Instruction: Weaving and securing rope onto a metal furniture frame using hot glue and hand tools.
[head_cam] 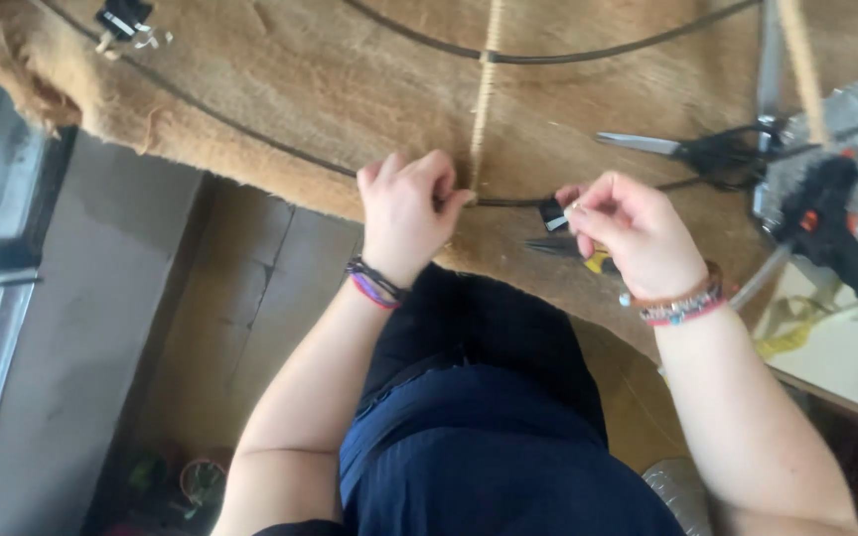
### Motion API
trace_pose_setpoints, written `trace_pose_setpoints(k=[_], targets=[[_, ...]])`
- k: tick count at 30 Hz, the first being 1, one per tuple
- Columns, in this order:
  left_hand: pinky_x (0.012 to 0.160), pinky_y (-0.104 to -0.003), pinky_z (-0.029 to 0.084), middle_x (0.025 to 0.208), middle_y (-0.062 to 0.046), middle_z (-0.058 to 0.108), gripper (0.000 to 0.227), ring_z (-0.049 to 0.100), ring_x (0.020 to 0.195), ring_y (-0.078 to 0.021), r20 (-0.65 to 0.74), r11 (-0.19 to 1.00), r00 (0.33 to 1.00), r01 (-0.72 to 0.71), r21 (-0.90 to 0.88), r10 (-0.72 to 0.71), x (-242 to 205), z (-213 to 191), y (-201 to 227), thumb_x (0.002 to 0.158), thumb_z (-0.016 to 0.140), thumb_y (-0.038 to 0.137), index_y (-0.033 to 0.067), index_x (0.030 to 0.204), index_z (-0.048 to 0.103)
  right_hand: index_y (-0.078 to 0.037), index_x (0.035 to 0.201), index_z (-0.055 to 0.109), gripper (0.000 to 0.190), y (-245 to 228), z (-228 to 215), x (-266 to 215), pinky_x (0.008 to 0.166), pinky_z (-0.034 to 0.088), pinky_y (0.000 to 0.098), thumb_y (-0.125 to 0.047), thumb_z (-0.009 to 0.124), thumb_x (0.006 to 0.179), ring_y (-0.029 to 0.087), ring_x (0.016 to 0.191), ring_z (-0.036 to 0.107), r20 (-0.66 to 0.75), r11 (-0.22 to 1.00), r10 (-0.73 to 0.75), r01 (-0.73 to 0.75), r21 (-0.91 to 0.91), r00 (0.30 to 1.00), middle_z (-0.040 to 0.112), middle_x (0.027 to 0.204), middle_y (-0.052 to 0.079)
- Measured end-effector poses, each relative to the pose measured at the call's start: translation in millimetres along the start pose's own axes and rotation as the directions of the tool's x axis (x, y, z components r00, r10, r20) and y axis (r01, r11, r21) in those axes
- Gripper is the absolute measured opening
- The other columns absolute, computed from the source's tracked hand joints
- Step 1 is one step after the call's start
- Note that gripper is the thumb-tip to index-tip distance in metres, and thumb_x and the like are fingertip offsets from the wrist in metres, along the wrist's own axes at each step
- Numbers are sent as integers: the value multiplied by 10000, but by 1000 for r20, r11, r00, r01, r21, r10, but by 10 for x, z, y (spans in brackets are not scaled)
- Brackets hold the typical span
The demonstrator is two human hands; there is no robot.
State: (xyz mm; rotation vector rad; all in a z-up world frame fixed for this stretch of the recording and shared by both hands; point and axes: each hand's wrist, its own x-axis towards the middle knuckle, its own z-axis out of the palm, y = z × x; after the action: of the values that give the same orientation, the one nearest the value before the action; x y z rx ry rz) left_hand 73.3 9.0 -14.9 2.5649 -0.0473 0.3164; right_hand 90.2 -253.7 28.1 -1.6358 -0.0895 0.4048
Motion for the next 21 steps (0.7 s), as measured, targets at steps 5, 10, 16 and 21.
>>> trace_pose_setpoints(k=[5, 10, 16, 21], targets=[[861, -375, 369, 643, 77, 555, 419, 584, 753, -193, -24, 996, 1000, -4, -92, 1, -17, -44, 11, 709, 865, 366, 243, 750, 466, 24, 1198, 565, 314, 198, 114, 490, 723, 622, 251, 47, 713, 922, 152, 887, 728, 144, 995, 92, -98, 33, 985, 675, 1051, 122], [889, -381, 361, 658, 71, 531, 434, 568, 774, -183, -20, 991, 1000, -15, -134, 12, -25, -19, -32, 716, 857, 351, 235, 767, 442, 117, 1311, 574, 456, 243, 40, 760, 753, 646, 316, 90, 730, 883, 178, 971, 709, 254, 978, 186, -156, -135, 949, 652, 1124, 173], [818, -378, 332, 674, 123, 501, 396, 468, 743, -186, -48, 989, 998, -36, -144, 29, -25, -59, -21, 824, 807, 250, 205, 788, 416, 24, 1254, 683, 439, -43, 223, 1012, 599, 593, 266, 67, 767, 825, 215, 837, 758, 204, 853, 428, -319, -413, 880, 744, 995, 163], [809, -376, 311, 683, 132, 501, 427, 451, 753, -178, -42, 979, 999, -36, -198, 28, -40, -41, -65, 831, 817, 253, 207, 796, 394, 52, 1182, 682, 350, -50, 192, 1115, 658, 606, 298, 54, 766, 843, 277, 852, 782, 262, 826, 445, -279, -490, 856, 760, 954, 205]])
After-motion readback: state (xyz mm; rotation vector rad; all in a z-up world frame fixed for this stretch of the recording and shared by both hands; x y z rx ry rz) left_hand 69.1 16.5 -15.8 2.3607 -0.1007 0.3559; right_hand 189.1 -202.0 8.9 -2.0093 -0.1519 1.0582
